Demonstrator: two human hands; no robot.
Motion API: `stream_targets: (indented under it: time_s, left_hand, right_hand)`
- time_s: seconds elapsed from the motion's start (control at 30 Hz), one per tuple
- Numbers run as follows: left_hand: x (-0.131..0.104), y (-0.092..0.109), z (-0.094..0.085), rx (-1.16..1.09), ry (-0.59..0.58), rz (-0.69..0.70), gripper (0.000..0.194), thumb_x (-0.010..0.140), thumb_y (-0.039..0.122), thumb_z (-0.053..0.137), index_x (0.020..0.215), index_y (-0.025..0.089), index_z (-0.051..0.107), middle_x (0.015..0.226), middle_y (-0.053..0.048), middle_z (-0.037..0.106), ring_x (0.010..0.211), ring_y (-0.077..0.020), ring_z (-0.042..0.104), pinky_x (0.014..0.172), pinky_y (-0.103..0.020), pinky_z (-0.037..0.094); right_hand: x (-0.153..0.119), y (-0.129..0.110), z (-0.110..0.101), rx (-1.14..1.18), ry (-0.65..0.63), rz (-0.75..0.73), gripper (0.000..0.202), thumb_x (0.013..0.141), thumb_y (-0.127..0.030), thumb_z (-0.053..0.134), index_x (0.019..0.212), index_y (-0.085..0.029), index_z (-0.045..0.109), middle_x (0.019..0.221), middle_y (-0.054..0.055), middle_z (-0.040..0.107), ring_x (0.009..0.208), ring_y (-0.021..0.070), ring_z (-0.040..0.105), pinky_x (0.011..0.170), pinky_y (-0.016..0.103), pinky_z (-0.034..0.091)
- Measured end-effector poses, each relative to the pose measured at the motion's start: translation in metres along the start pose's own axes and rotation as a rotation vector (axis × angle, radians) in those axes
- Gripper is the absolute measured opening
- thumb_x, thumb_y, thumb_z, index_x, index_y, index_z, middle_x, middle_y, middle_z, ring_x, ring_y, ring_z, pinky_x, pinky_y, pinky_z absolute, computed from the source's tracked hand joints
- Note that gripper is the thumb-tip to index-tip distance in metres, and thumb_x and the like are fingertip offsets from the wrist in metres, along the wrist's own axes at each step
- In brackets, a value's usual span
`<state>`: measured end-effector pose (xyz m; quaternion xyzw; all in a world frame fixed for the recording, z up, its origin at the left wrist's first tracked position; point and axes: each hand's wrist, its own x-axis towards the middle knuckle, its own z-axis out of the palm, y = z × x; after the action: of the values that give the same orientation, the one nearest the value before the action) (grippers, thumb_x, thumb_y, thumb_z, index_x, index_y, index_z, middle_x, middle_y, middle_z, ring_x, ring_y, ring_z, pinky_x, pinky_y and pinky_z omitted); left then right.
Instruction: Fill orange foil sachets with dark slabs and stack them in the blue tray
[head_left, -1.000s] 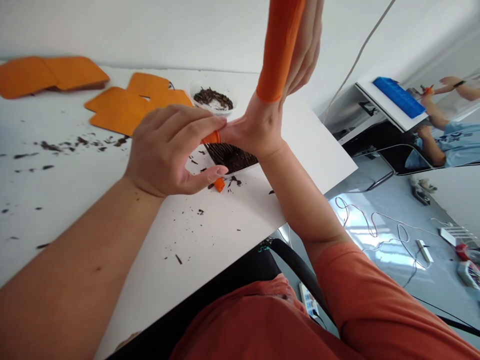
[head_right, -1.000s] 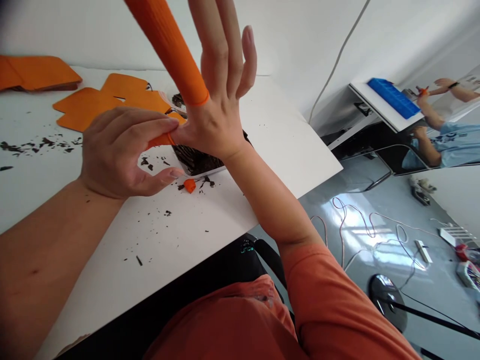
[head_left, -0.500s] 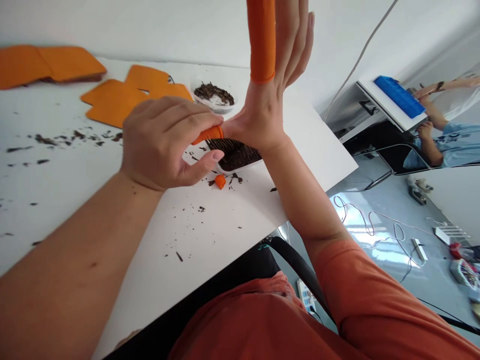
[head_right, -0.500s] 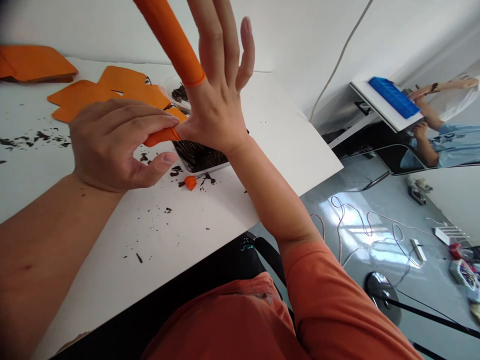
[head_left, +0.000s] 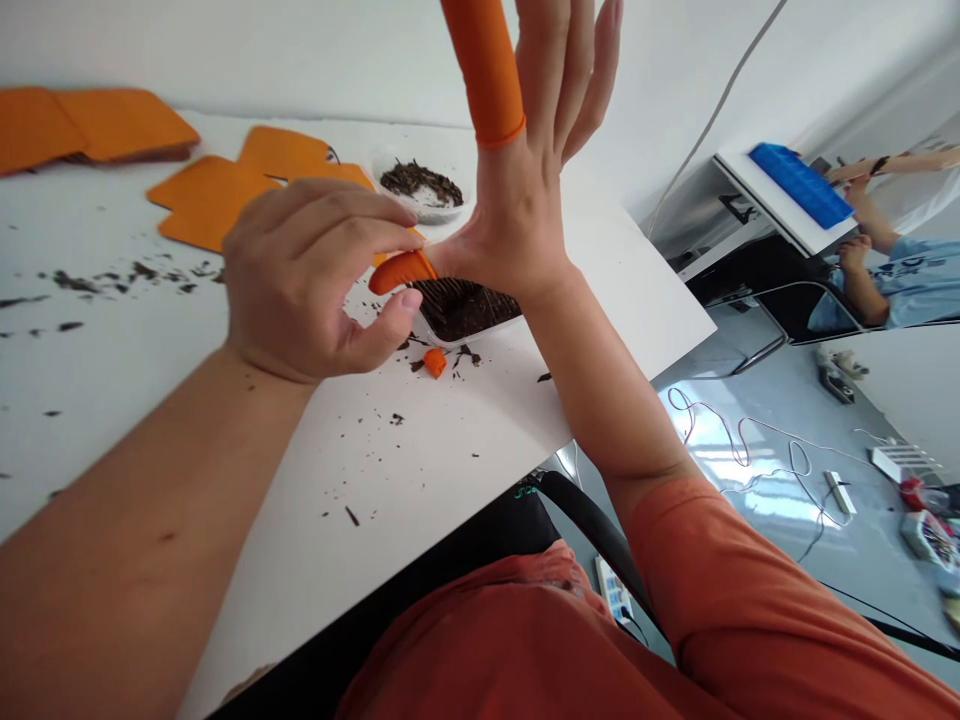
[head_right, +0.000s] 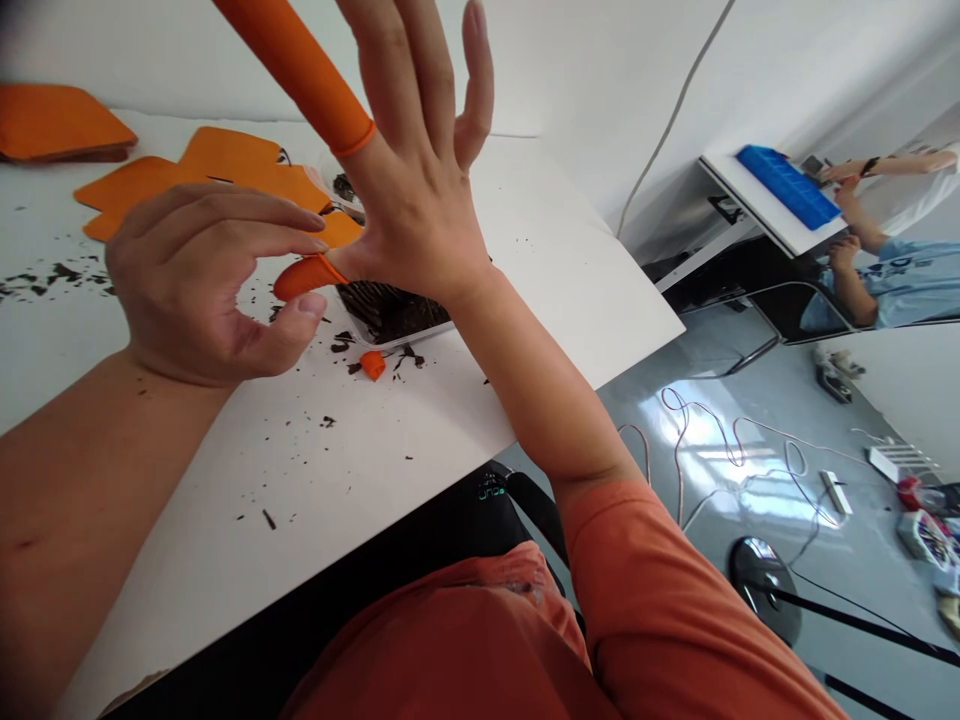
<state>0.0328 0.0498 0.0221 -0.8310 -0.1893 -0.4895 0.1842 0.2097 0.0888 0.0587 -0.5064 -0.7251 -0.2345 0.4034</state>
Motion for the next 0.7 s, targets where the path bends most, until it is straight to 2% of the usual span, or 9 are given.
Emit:
stream_targets:
  time_s: [0.07,0.17,0.27,0.33,0.4,0.47,0.53,0.6,0.7]
  left_hand:
    - [0.001,0.002,-0.001,0.002,0.001,-0.015,0.038,0.090,0.041,0.060,0.122,0.020,0.065,0.122,-0.004,0.077,0.106,-0.0288,0.077,0.086,-0.040,0.058]
    - [0.001,0.004,-0.001,-0.002,-0.003,-0.041,0.037,0.090,0.040,0.061,0.120,0.019,0.065,0.122,-0.006,0.077,0.105,-0.0291,0.077,0.085,-0.040,0.058]
    - [-0.001,0.003,-0.001,-0.048,-0.007,-0.051,0.038,0.090,0.036,0.062,0.125,0.020,0.064,0.124,-0.005,0.075,0.109,-0.0277,0.075,0.090,-0.041,0.056]
    - [-0.005,-0.003,0.001,-0.102,-0.020,-0.037,0.044,0.091,0.037,0.061,0.131,0.021,0.063,0.127,-0.003,0.072,0.113,-0.0273,0.072,0.094,-0.043,0.055]
    - [-0.010,-0.010,0.003,-0.134,-0.047,-0.025,0.048,0.091,0.042,0.060,0.134,0.022,0.062,0.128,-0.002,0.070,0.116,-0.0281,0.070,0.097,-0.046,0.053]
    - [-0.014,-0.018,0.007,-0.123,-0.076,-0.015,0.050,0.089,0.048,0.061,0.133,0.024,0.063,0.127,0.000,0.067,0.120,-0.0304,0.068,0.101,-0.052,0.052]
    - [-0.017,-0.024,0.010,-0.096,-0.088,-0.003,0.052,0.086,0.052,0.063,0.131,0.026,0.063,0.126,0.001,0.065,0.126,-0.0336,0.065,0.105,-0.057,0.050]
    - [-0.017,-0.025,0.012,-0.073,-0.049,0.023,0.055,0.082,0.053,0.064,0.131,0.027,0.062,0.126,0.001,0.065,0.128,-0.0347,0.064,0.105,-0.058,0.050]
    - [-0.015,-0.019,0.014,-0.054,0.005,0.019,0.060,0.076,0.047,0.065,0.134,0.031,0.060,0.127,0.000,0.067,0.126,-0.0348,0.065,0.102,-0.056,0.052]
  right_hand:
    - [0.002,0.004,0.001,0.004,0.019,-0.005,0.063,0.101,-0.065,0.027,0.132,-0.017,0.054,0.169,0.009,0.041,0.147,0.0139,-0.048,0.138,0.050,-0.011]
    - [0.006,0.016,0.006,-0.056,0.064,-0.051,0.070,0.100,-0.071,0.025,0.131,-0.017,0.056,0.166,0.009,0.047,0.143,0.0118,-0.051,0.137,0.048,-0.013]
    - [0.009,0.032,0.018,-0.107,0.120,-0.130,0.080,0.098,-0.077,0.021,0.136,-0.016,0.056,0.164,0.008,0.050,0.145,0.0132,-0.048,0.137,0.046,-0.013]
    - [0.012,0.041,0.027,-0.087,0.153,-0.228,0.093,0.097,-0.079,0.009,0.140,-0.011,0.055,0.163,0.011,0.051,0.154,0.0212,-0.038,0.136,0.050,-0.013]
    - [0.014,0.047,0.034,-0.038,0.148,-0.332,0.107,0.093,-0.080,-0.004,0.140,-0.004,0.055,0.163,0.016,0.049,0.164,0.0333,-0.017,0.134,0.056,-0.012]
    - [0.016,0.048,0.036,0.028,0.095,-0.358,0.116,0.089,-0.084,-0.010,0.136,-0.003,0.058,0.165,0.018,0.046,0.167,0.0414,0.007,0.132,0.060,-0.012]
    - [0.016,0.045,0.033,0.091,0.019,-0.309,0.118,0.086,-0.089,-0.007,0.134,-0.005,0.060,0.166,0.017,0.044,0.166,0.0429,0.019,0.131,0.062,-0.010]
    - [0.014,0.041,0.025,0.125,-0.036,-0.273,0.116,0.085,-0.091,-0.002,0.138,-0.008,0.059,0.167,0.014,0.044,0.166,0.0410,0.021,0.132,0.062,-0.008]
    - [0.009,0.039,0.011,0.101,-0.034,-0.326,0.112,0.086,-0.090,0.000,0.143,-0.011,0.057,0.166,0.013,0.045,0.166,0.0396,0.024,0.132,0.060,-0.007]
